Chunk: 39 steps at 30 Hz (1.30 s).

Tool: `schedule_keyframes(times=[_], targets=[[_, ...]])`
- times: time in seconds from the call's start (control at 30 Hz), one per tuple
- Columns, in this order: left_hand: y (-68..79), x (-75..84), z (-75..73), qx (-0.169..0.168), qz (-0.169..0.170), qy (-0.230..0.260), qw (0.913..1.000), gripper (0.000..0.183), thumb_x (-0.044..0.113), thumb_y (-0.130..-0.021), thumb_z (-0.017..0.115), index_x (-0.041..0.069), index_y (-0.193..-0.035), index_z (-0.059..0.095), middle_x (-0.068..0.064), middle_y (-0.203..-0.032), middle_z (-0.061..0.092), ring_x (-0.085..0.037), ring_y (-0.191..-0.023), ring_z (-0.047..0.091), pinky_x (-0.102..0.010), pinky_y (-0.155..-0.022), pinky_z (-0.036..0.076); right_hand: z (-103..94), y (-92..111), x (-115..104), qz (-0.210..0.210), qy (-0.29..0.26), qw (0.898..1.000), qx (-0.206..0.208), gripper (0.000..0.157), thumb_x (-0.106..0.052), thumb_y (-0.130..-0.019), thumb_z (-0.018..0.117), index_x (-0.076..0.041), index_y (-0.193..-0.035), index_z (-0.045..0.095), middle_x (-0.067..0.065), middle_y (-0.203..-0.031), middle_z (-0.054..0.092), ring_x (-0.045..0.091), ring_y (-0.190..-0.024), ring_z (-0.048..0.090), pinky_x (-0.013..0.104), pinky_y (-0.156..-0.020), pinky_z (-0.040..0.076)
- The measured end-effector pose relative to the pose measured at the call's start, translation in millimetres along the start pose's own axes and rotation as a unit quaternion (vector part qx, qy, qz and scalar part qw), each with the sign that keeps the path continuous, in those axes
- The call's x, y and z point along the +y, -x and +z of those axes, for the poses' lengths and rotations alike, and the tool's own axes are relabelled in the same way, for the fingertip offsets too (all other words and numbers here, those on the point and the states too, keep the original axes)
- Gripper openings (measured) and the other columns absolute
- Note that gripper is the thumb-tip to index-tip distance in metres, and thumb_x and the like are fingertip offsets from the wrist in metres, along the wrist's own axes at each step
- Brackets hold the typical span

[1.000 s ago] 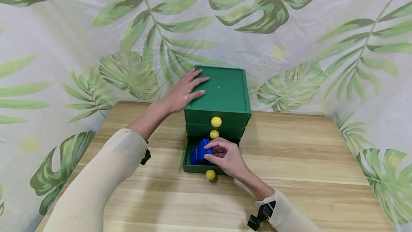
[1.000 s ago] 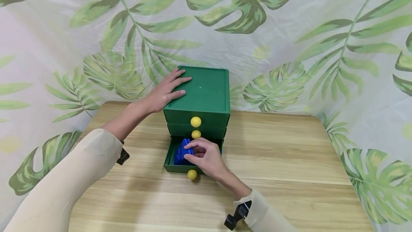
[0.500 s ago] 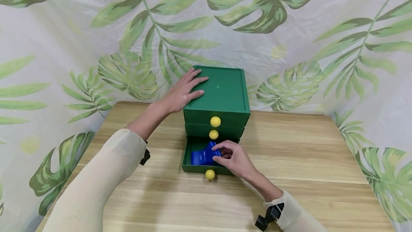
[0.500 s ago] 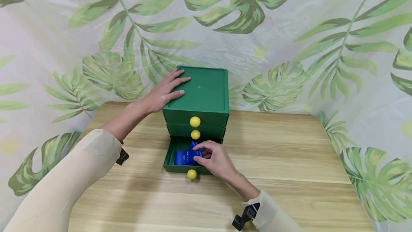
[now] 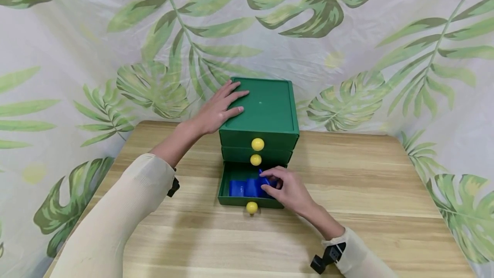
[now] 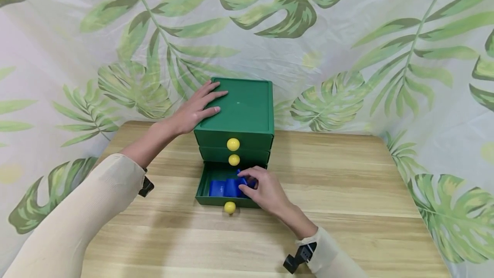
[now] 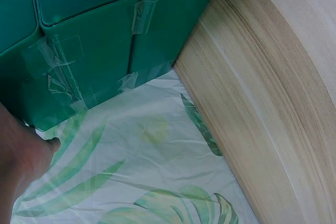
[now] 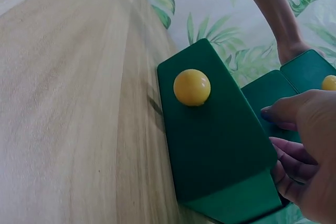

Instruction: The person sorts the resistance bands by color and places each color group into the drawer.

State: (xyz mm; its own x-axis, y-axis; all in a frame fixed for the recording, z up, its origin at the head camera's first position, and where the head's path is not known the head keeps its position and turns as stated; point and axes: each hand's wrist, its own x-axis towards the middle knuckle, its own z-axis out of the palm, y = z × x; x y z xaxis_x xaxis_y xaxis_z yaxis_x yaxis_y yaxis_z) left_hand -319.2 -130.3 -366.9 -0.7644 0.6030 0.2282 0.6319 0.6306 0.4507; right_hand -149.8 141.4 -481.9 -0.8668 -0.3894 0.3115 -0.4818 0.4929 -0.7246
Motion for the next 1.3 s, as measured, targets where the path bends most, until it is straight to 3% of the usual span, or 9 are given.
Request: schedule_keyframes(times=[0.3,0.7,1.1,1.3], targets=[[-0.7,2.7,-0.6,-0.003,-0.004,-0.006,1.0000,0.060,0.044,-0.113,0.047,0.020,-0.167,0.038,-0.010,-0.178,0.014,-0.030,-0.165,-0.003,-0.058,-0.130,0.006,-13.4,7.1,3.2,-0.026,0.028,0.999,0.024,0.026,-0.011,-0.088,0.088,-0.005,-0.112,0.080,0.006,-0.111,0.074,0.016,-0.088,0.068,0.028,-0.068,0.059],[-1.6,0.9,-0.5,-0.002,-0.002,-0.004,1.0000,0.061,0.042,-0.112,0.048,0.018,-0.167,0.037,-0.011,-0.178,0.013,-0.031,-0.165,-0.004,-0.058,-0.130,0.005,-21.4,23.7,-13.3,-0.022,-0.085,0.996,-0.002,0.022,-0.009,-0.091,0.086,-0.003,-0.111,0.079,0.011,-0.099,0.075,0.011,-0.081,0.067,0.029,-0.068,0.060],[0.8,2.3,-1.2,-0.003,-0.001,-0.004,1.0000,0.060,0.041,-0.113,0.048,0.017,-0.167,0.037,-0.012,-0.177,0.014,-0.032,-0.165,-0.003,-0.058,-0.130,0.006,-3.7,39.8,-27.4,-0.037,-0.118,0.991,-0.050,0.026,-0.009,-0.092,0.085,-0.002,-0.115,0.076,0.010,-0.101,0.077,0.008,-0.082,0.071,0.027,-0.069,0.062],[0.5,1.0,-1.2,-0.002,0.001,-0.002,1.0000,0.061,0.042,-0.113,0.048,0.017,-0.167,0.037,-0.012,-0.177,0.013,-0.032,-0.165,-0.003,-0.058,-0.130,0.006,6.3,43.0,-28.2,-0.030,-0.113,0.992,-0.052,0.028,-0.011,-0.092,0.086,0.000,-0.115,0.076,0.011,-0.098,0.078,0.006,-0.081,0.072,0.026,-0.068,0.062]])
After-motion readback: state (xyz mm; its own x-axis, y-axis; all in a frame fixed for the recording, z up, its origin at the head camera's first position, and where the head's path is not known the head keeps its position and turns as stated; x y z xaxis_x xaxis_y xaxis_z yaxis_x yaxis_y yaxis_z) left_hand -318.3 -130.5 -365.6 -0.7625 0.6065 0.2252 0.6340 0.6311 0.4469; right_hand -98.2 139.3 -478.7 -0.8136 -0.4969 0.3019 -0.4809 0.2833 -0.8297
